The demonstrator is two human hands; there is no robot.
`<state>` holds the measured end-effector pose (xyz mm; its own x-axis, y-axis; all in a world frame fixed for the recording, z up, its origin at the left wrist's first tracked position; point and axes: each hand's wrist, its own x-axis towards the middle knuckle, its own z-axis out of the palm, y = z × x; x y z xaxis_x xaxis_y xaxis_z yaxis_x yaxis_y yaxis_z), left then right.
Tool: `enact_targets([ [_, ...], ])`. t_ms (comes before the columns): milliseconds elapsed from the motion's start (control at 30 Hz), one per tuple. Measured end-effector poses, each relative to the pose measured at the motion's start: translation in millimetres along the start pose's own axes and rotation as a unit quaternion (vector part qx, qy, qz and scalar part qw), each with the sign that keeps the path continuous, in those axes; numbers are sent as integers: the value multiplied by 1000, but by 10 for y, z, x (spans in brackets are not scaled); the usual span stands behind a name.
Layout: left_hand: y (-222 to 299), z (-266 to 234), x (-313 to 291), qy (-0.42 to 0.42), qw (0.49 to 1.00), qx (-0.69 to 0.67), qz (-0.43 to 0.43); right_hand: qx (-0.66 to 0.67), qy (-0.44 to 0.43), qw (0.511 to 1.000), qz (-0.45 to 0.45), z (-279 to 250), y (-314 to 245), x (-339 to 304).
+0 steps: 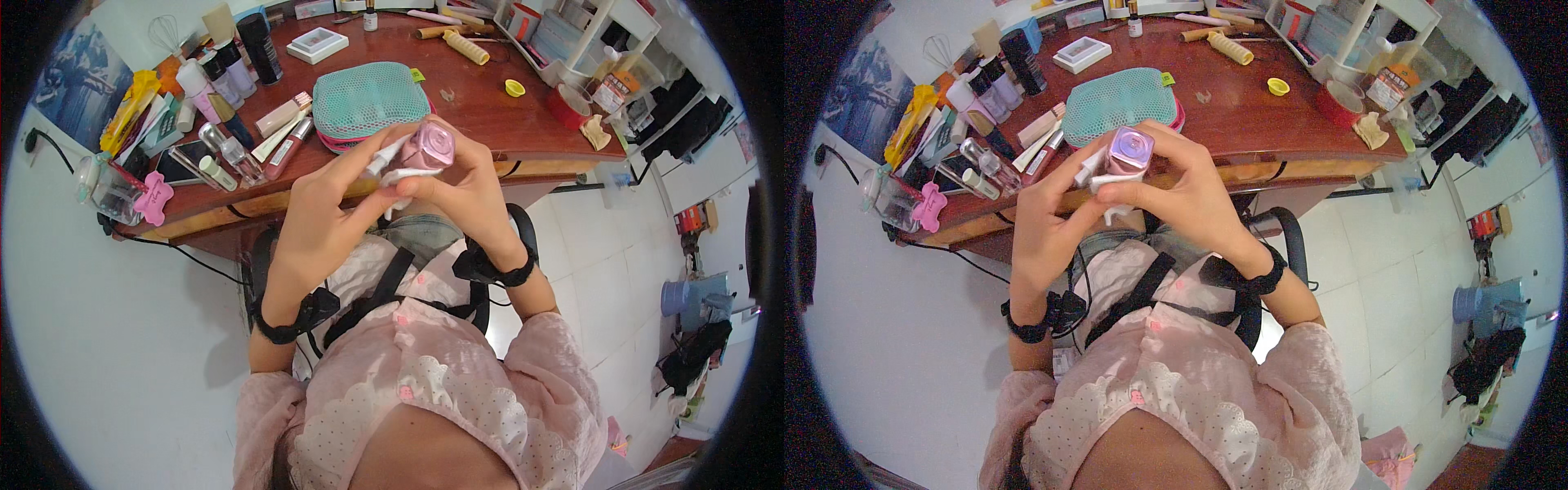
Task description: The person wipes various cosmetic items, including a white tube, several silver and pink cylindrical containers, and a small white lipstick-style case, using a white cloth while sitting at a desk cluttered with beauty products.
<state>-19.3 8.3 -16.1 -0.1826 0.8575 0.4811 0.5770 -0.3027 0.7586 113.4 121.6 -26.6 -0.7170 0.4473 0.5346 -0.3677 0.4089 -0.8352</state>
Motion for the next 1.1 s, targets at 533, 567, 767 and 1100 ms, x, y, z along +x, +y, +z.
enact_targets([
  [533, 87, -7, -68, 111, 988, -106, 16, 15, 47, 998, -45, 52, -59, 2],
  [567, 68, -1, -57, 112, 988, -105, 16, 15, 46, 998, -45, 53, -63, 1],
  [767, 107, 96, 38, 206, 961, -178, 51, -5, 88, 996, -33, 44, -111, -3],
  [1100, 58, -55, -29, 125, 989, -77, 32, 4, 79, 994, -74, -28, -81, 8],
])
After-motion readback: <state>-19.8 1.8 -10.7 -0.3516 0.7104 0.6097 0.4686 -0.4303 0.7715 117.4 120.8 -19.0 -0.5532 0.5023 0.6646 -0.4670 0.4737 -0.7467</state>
